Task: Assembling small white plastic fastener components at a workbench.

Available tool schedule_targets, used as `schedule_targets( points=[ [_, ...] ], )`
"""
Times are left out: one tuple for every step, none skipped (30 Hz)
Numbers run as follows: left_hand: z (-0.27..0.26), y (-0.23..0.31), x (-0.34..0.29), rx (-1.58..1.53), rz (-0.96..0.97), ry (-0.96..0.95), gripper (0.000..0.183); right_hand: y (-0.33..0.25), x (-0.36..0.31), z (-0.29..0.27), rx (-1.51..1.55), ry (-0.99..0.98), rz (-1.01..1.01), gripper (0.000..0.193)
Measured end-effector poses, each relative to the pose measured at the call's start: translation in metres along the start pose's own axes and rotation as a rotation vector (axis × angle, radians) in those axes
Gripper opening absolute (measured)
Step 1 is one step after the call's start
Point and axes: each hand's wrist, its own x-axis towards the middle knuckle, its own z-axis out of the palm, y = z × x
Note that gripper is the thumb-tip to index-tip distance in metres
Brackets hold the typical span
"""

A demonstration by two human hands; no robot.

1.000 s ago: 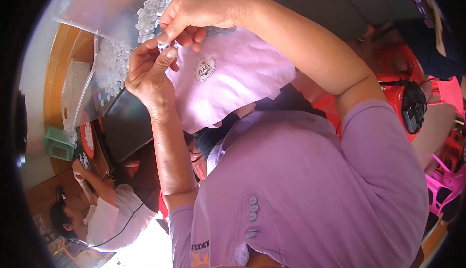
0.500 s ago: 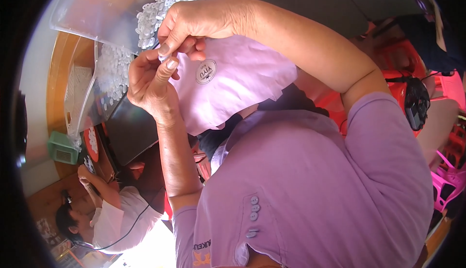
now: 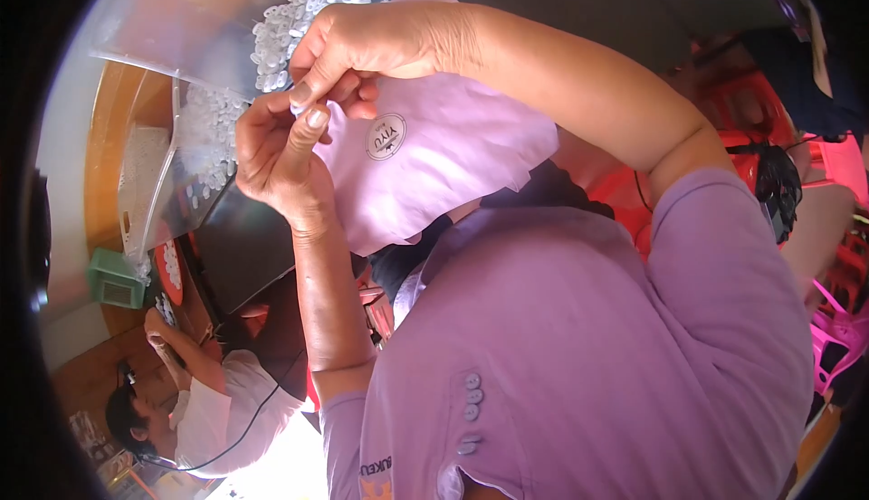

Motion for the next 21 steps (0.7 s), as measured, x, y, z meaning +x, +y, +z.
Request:
schedule_targets(
  points=[
    [0.004, 0.0, 0.004, -0.008, -0.048, 0.033, 0.03, -0.001, 0.001, -0.001, -0.029, 0.065, -0.003, 0.024],
    [0.007, 0.001, 0.007, -0.017, -0.095, 0.067, 0.028, 0.0, 0.004, -0.002, -0.096, 0.143, -0.028, 0.023],
    [0.011, 0.001, 0.01, -0.05, -0.122, 0.094, 0.023, 0.001, 0.006, -0.001, -0.106, 0.137, -0.036, 0.023],
    [0.009, 0.002, 0.011, -0.049, -0.113, 0.097, 0.023, 0.005, 0.008, 0.0, -0.131, 0.244, -0.084, 0.022],
    [0.006, 0.003, 0.011, -0.052, -0.189, 0.105, 0.02, 0.007, 0.01, 0.001, -0.154, 0.35, -0.134, 0.021],
    [0.004, 0.004, 0.011, -0.055, -0.267, 0.113, 0.017, 0.007, 0.01, 0.002, -0.234, 0.376, -0.156, 0.02],
    [0.003, 0.004, 0.01, -0.053, -0.291, 0.121, 0.012, 0.01, 0.011, 0.002, -0.239, 0.373, -0.158, 0.02],
    [0.002, 0.004, 0.01, -0.054, -0.286, 0.124, 0.012, 0.014, 0.013, 0.002, -0.252, 0.389, -0.179, 0.02],
    [0.002, 0.003, 0.011, -0.066, -0.294, 0.127, 0.01, 0.017, 0.014, 0.002, -0.264, 0.406, -0.199, 0.019],
    [0.001, 0.003, 0.011, -0.075, -0.301, 0.132, 0.01, 0.019, 0.014, 0.004, -0.267, 0.399, -0.199, 0.019],
    [0.001, 0.003, 0.012, -0.075, -0.298, 0.139, 0.01, 0.02, 0.015, 0.006, -0.328, 0.416, -0.231, 0.019],
    [0.0, 0.003, 0.012, -0.084, -0.317, 0.135, 0.01, 0.021, 0.015, 0.008, -0.388, 0.432, -0.263, 0.019],
    [-0.001, 0.003, 0.012, -0.093, -0.335, 0.129, 0.011, 0.021, 0.015, 0.01, -0.402, 0.448, -0.258, 0.019],
    [-0.001, 0.003, 0.012, -0.092, -0.334, 0.134, 0.011, 0.022, 0.016, 0.01, -0.403, 0.443, -0.257, 0.019],
    [0.0, 0.004, 0.013, -0.086, -0.353, 0.135, 0.012, 0.024, 0.017, 0.01, -0.415, 0.447, -0.281, 0.019],
    [0.001, 0.005, 0.013, -0.081, -0.374, 0.133, 0.013, 0.026, 0.018, 0.009, -0.428, 0.455, -0.304, 0.018],
    [0.0, 0.005, 0.013, -0.082, -0.374, 0.134, 0.013, 0.027, 0.018, 0.01, -0.428, 0.454, -0.303, 0.018],
    [0.0, 0.006, 0.014, -0.081, -0.381, 0.138, 0.014, 0.028, 0.019, 0.011, -0.523, 0.48, -0.331, 0.017],
    [-0.001, 0.006, 0.014, -0.08, -0.39, 0.143, 0.014, 0.029, 0.02, 0.012, -0.619, 0.504, -0.356, 0.017],
    [-0.003, 0.006, 0.013, -0.082, -0.393, 0.145, 0.014, 0.03, 0.019, 0.013, -0.619, 0.502, -0.353, 0.017],
    [-0.005, 0.005, 0.013, -0.119, -0.397, 0.136, 0.015, 0.029, 0.017, 0.015, -0.609, 0.488, -0.336, 0.017]
  ],
)
